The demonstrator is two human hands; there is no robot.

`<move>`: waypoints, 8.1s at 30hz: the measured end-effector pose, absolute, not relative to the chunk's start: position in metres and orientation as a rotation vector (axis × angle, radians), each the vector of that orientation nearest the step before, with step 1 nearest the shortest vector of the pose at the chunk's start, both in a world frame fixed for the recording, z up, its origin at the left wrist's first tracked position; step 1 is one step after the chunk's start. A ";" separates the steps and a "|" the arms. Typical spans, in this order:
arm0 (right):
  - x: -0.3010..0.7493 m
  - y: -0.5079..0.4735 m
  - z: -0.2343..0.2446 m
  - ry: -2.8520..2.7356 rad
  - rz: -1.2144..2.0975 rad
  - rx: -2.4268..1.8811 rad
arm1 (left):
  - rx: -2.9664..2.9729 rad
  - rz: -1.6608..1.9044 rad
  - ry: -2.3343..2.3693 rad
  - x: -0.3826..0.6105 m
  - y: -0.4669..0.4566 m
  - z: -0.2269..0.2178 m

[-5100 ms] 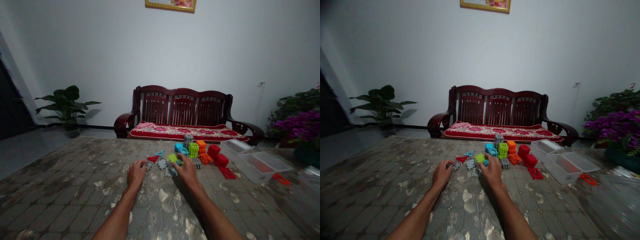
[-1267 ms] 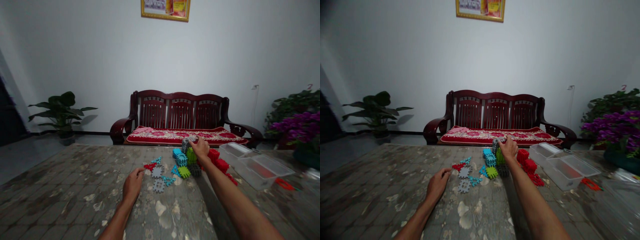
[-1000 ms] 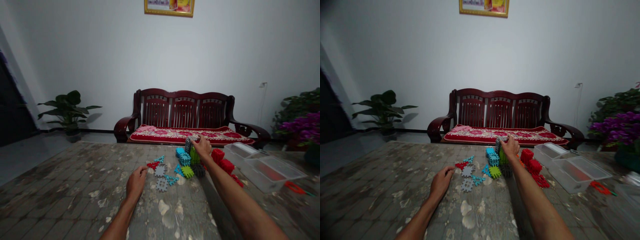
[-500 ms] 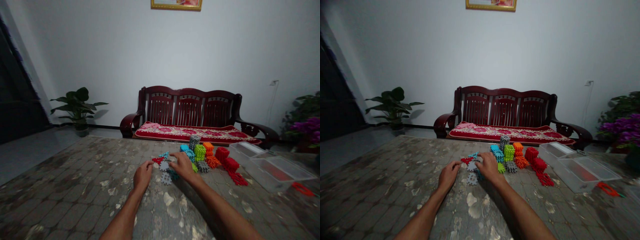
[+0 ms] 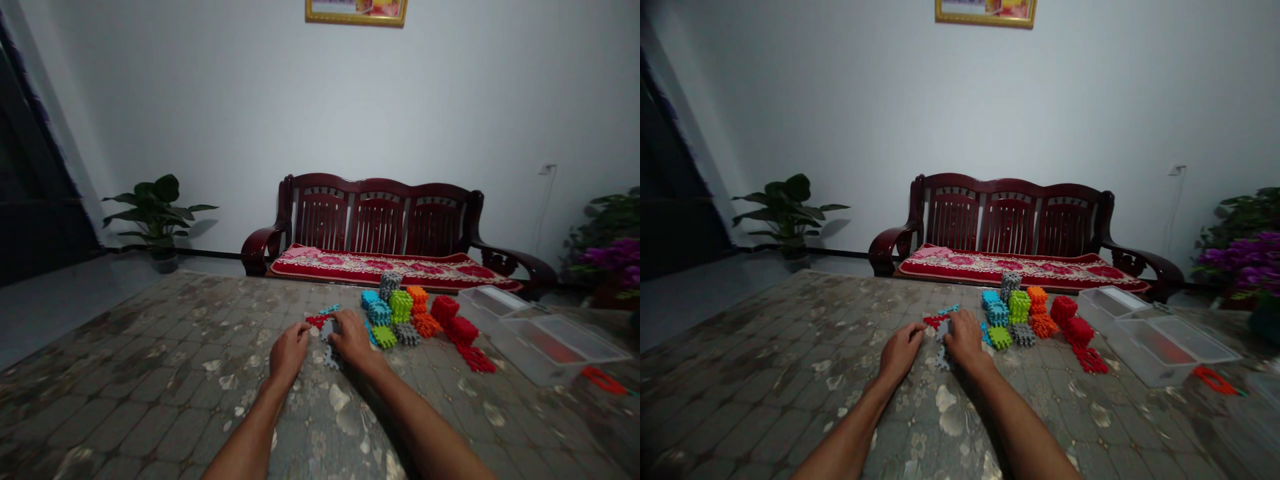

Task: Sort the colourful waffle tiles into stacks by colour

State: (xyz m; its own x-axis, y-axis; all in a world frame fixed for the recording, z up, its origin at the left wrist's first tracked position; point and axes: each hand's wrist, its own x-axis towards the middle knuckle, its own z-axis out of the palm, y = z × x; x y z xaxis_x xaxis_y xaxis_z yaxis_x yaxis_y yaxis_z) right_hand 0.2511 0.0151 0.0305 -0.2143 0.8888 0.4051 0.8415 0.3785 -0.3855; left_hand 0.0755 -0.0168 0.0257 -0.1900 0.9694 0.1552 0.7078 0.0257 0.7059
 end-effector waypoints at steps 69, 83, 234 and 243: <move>0.339 -0.032 0.000 -1.537 0.096 -1.394 | 1.781 1.136 1.594 0.082 -0.008 0.019; 0.377 0.005 0.056 -1.378 -0.113 -1.478 | 1.749 1.144 1.602 0.080 -0.005 0.016; 0.308 -0.058 0.023 -2.274 0.150 -1.387 | 2.228 0.645 1.607 0.091 -0.025 0.029; 0.306 -0.061 0.019 -2.192 0.113 -1.375 | 1.687 1.131 1.403 0.089 -0.012 0.016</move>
